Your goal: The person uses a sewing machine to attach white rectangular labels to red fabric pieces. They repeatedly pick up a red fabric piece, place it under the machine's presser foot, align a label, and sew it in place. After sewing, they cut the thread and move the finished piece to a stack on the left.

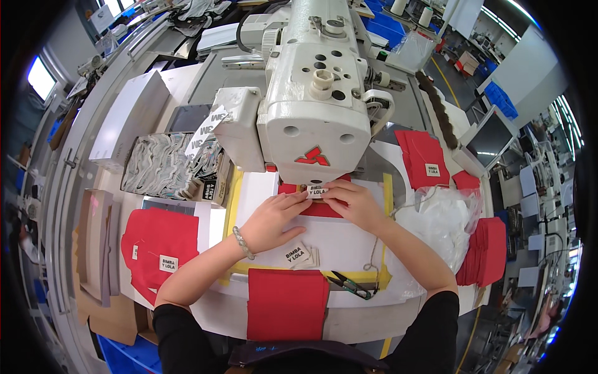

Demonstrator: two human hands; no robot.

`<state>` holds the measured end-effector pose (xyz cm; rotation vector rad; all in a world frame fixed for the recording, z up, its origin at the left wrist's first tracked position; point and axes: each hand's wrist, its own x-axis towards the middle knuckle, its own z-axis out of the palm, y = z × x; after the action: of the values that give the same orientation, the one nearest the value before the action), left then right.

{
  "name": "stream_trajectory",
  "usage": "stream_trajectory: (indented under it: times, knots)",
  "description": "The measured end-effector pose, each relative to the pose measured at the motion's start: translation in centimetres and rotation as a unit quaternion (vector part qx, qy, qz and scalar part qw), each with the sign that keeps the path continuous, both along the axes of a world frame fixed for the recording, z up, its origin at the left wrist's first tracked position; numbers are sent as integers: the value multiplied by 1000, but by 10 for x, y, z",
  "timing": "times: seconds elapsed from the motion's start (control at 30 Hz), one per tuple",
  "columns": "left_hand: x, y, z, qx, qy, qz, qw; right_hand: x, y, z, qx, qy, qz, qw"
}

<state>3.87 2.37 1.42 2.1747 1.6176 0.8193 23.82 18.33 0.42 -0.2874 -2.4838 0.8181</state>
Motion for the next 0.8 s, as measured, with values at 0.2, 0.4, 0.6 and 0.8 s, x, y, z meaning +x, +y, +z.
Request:
stream_trajectory:
  times: [0.2, 0.4, 0.6, 0.8]
  knots:
    - [-3, 3, -8, 49, 161, 2, 986, -2, 2, -2, 9, -35, 4, 999]
    - [-3, 6, -12, 80, 234, -8, 969, -5, 4, -3, 38, -37, 6, 999]
    - [2, 6, -15, 115, 298, -5, 948, -7, 6, -9, 47, -21, 2, 999]
    - [8, 10, -16, 101, 291, -1, 951, -6, 6, -4, 159, -22, -15, 987]
